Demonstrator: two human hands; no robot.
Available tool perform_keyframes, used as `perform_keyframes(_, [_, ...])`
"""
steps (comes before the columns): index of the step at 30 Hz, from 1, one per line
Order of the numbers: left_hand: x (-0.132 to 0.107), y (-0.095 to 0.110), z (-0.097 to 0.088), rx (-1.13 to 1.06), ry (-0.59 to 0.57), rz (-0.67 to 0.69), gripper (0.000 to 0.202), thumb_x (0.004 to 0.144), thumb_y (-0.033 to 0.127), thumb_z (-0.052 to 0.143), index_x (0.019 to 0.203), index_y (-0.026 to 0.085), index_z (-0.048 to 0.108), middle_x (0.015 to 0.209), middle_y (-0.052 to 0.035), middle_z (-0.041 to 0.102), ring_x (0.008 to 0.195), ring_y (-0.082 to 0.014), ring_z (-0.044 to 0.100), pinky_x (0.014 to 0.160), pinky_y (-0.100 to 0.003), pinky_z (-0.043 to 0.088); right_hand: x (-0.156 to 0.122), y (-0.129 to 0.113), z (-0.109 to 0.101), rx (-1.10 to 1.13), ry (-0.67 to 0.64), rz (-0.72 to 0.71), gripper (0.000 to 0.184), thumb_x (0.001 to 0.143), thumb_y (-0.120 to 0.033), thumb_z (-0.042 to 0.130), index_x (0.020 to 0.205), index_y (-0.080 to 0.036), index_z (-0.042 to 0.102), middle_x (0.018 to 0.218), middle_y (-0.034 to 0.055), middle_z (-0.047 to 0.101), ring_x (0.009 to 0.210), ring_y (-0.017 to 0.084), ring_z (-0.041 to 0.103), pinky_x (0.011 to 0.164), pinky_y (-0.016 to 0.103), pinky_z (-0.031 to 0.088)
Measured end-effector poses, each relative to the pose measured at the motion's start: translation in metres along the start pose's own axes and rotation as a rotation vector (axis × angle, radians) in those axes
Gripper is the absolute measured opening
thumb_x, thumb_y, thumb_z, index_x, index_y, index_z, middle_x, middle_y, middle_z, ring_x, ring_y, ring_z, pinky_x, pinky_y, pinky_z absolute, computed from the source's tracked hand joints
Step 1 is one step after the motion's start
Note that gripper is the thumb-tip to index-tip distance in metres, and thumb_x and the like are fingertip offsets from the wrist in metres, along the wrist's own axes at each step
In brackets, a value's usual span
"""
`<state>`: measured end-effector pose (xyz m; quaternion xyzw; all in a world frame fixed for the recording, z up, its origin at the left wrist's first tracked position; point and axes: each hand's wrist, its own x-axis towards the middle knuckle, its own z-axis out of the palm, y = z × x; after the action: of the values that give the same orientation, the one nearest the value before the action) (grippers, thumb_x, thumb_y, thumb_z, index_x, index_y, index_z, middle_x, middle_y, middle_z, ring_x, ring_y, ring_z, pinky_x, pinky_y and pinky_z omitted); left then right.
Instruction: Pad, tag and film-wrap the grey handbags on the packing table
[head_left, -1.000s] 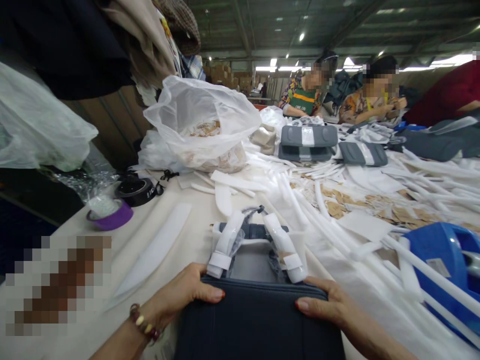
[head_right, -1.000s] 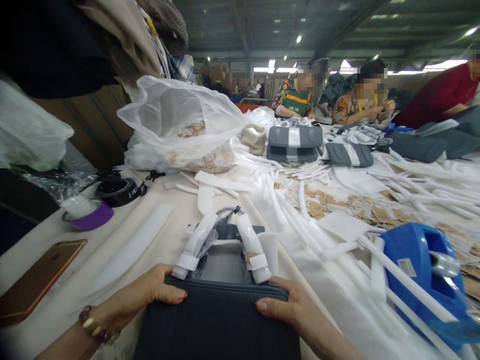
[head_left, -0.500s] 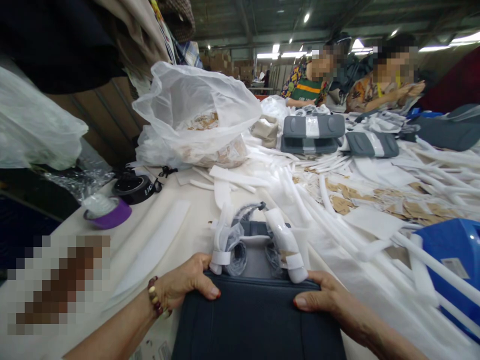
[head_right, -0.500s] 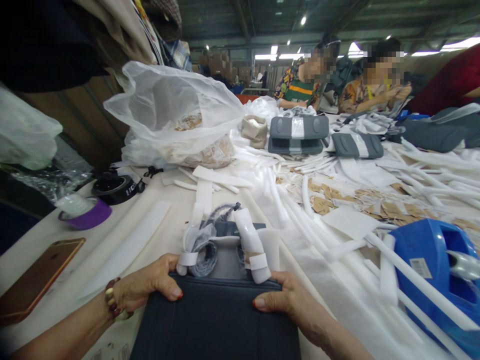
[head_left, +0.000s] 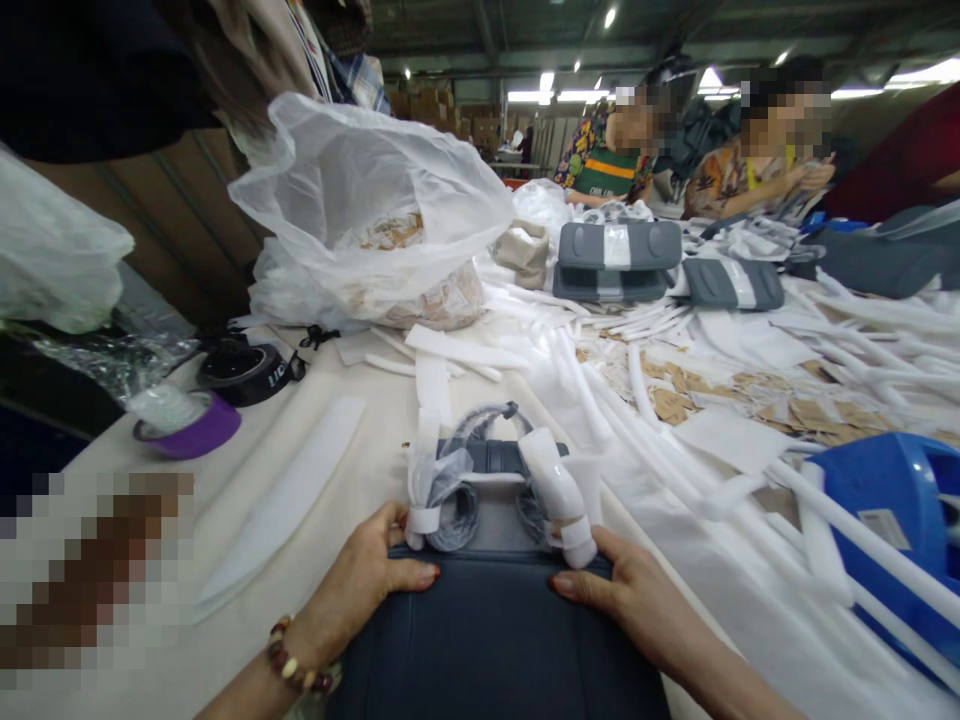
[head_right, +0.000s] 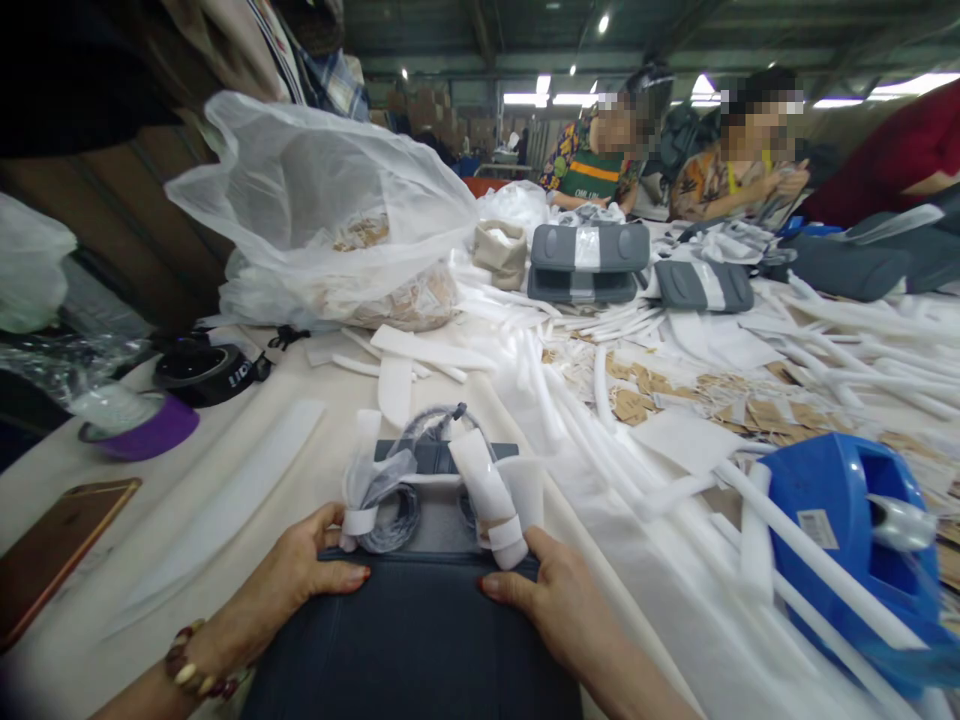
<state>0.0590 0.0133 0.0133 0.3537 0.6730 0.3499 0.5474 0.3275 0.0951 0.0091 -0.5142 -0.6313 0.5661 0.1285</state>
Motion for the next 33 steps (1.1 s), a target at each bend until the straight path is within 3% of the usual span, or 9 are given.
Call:
perform_keyframes(3, [-0.008,0.002,0.0,0.17,0.076,0.077,0.045,0.06,0.038,0.07,0.095,0.016,0.052,0.095,-0.0071,0.067,0.095,-0.027,0.062,0.081,-0.034,0.046,-0.001,-0.002,0.002,-0.062,0.038,-0.035,0.037,0.066,-0.049,0.068,0.087,-0.019,0.066,0.084,0.0027,0.069,0.084,0.029,0.059,0.071,0.035,0.041])
perform_keyframes(7, [-0.024,0.018,0.015,0.589,0.405,0.15,0.062,0.067,0.047,0.061,0.116,0.013,0.045,0.11,-0.0143,0.061,0.103,-0.0306,0.057,0.087,-0.04,0.042,-0.005,-0.001,0.003,-0.052,0.043,-0.072,0.035,0.065,-0.048,0.068,0.083,-0.019,0.067,0.078,0.0017,0.067,0.081,0.028,0.059,0.067,0.033,0.04])
perform_keyframes(9, [-0.024,0.027,0.028,0.749,0.522,0.193,0.06,0.074,0.049,0.054,0.119,0.011,0.044,0.11,-0.0168,0.06,0.102,-0.0321,0.057,0.085,-0.042,0.041,-0.007,-0.002,0.003,-0.077,0.049,-0.094,0.032,0.065,-0.046,0.069,0.082,-0.019,0.066,0.077,0.0016,0.066,0.081,0.028,0.058,0.068,0.033,0.039])
perform_keyframes(12, [-0.011,0.036,0.039,0.787,0.546,0.169,0.04,0.082,0.043,0.045,0.106,0.01,0.049,0.095,-0.018,0.065,0.09,-0.0326,0.062,0.076,-0.04,0.043,-0.01,-0.006,0.002,-0.137,0.163,-0.107,0.034,0.062,-0.043,0.072,0.084,-0.019,0.063,0.084,0.0034,0.066,0.085,0.029,0.057,0.073,0.035,0.039])
perform_keyframes(15, [0.006,0.036,0.035,0.695,0.516,0.192,0.029,0.086,0.036,0.041,0.095,0.012,0.053,0.084,-0.0132,0.067,0.081,-0.0268,0.064,0.07,-0.034,0.044,-0.01,-0.011,0.003,-0.086,0.238,-0.181,0.046,0.061,-0.039,0.072,0.1,-0.019,0.06,0.094,0.0043,0.066,0.093,0.029,0.056,0.08,0.036,0.038])
perform_keyframes(19, [0.013,0.029,0.024,0.652,0.477,0.296,0.029,0.088,0.038,0.039,0.091,0.015,0.056,0.084,-0.0052,0.069,0.078,-0.0187,0.065,0.064,-0.025,0.045,-0.006,-0.02,0.004,0.173,0.061,-0.207,0.044,0.053,-0.027,0.072,0.095,-0.017,0.063,0.082,-0.0005,0.067,0.082,0.024,0.057,0.073,0.032,0.04])
perform_keyframes(22, [0.01,0.025,0.03,0.741,0.574,0.306,0.029,0.089,0.034,0.039,0.095,0.012,0.056,0.08,-0.0111,0.068,0.076,-0.0243,0.065,0.064,-0.031,0.047,-0.004,-0.029,0.002,0.331,-0.057,-0.094,0.032,0.045,-0.014,0.07,0.077,-0.017,0.065,0.063,-0.0057,0.062,0.064,0.017,0.053,0.062,0.027,0.037])
perform_keyframes(28, [0.013,0.017,0.052,0.906,0.821,0.493,0.045,0.09,0.022,0.038,0.129,0.0,0.036,0.124,-0.0285,0.049,0.115,-0.0337,0.049,0.091,-0.048,0.041,0.0,-0.028,-0.004,0.429,-0.227,-0.006,0.023,0.04,-0.012,0.067,0.063,-0.015,0.065,0.052,-0.0037,0.061,0.054,0.015,0.053,0.058,0.027,0.039])
perform_keyframes(33, [0.01,0.021,0.053,1.026,0.779,0.693,0.043,0.085,0.005,0.03,0.125,0.002,0.047,0.129,-0.0262,0.047,0.123,-0.0344,0.043,0.1,-0.052,0.035,0.004,-0.023,-0.006,0.49,-0.307,0.015,0.027,0.039,-0.011,0.066,0.066,-0.014,0.067,0.056,-0.0019,0.065,0.055,0.014,0.056,0.059,0.026,0.041])
